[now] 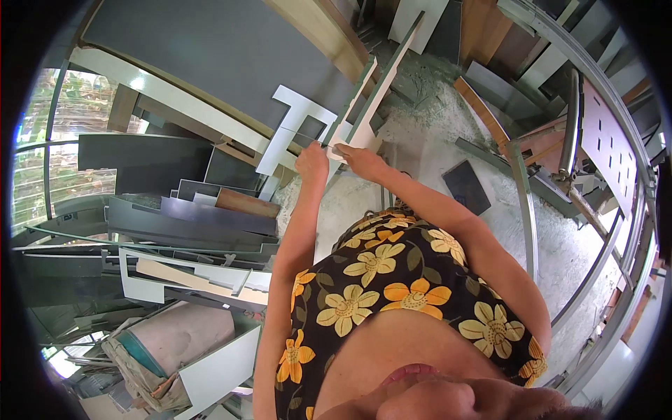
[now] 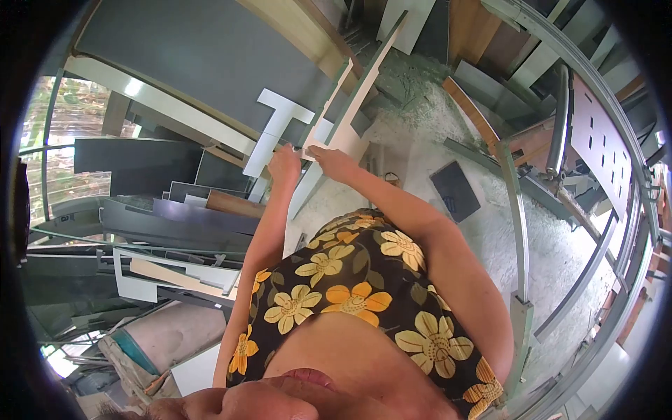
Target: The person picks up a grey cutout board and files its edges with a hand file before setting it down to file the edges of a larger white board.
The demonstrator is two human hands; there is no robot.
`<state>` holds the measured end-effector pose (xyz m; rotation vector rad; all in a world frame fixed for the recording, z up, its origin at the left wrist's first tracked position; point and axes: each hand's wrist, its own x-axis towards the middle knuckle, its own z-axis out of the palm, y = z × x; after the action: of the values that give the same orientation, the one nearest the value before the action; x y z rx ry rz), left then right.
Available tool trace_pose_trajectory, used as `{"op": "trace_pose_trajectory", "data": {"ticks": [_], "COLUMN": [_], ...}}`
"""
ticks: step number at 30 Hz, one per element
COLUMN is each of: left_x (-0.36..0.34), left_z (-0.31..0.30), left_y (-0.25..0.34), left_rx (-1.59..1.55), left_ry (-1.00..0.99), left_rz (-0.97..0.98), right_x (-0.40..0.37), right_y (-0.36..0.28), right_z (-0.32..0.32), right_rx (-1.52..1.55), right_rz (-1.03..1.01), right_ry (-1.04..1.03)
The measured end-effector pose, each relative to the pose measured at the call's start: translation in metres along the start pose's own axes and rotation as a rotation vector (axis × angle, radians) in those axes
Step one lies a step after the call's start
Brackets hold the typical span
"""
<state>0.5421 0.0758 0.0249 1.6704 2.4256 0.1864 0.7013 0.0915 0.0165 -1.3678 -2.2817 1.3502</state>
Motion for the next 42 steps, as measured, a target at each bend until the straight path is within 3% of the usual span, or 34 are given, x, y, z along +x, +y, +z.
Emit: {"op": "trace_pose_trajectory", "data": {"ticks": [2,5,8,11,13,17,25,29,32,35,38,42], "left_x": [0.001,0.002,0.000,0.001,0.003,0.004,0.003,0.003,0.005,0.005,0.005,0.007], "left_z": [0.004,0.011,0.007,0.009,0.009,0.010,0.004,0.002,0.005,0.002,0.004,0.006], "left_y": [-0.003,-0.005,-0.001,-0.004,-0.004,-0.004,-0.001,0.002,0.003,0.004,0.001,0.000], "left_rx": [-0.003,-0.002,-0.014,-0.009,0.002,0.017,0.010,0.015,0.006,-0.007,-0.032,-0.062], "left_ry": [0.013,0.008,0.015,0.035,0.036,0.016,-0.013,-0.030,-0.032,-0.036,-0.080,-0.100], "left_rz": [0.006,-0.014,-0.020,-0.013,-0.010,-0.030,-0.058,-0.085,-0.099,-0.122,-0.146,-0.158], "right_x": [-0.001,-0.006,-0.035,-0.031,-0.028,-0.022,-0.011,0.031,0.061,0.055,0.031,-0.015], "right_y": [-0.023,0.019,0.020,0.036,0.038,0.056,0.052,0.045,0.041,0.029,0.067,0.072], "right_z": [-0.011,-0.009,-0.053,-0.066,-0.068,-0.052,-0.059,-0.049,-0.034,-0.039,-0.031,-0.056], "right_rx": [0.013,-0.028,0.005,0.076,0.054,0.009,-0.002,0.008,0.072,0.135,0.040,0.049], "right_rz": [0.098,-0.144,-0.088,-0.029,-0.016,-0.138,-0.104,-0.011,-0.059,-0.004,-0.173,-0.126], "right_ry": [-0.088,-0.031,0.025,0.163,0.138,0.190,0.073,-0.005,0.043,-0.012,0.085,0.046]}}
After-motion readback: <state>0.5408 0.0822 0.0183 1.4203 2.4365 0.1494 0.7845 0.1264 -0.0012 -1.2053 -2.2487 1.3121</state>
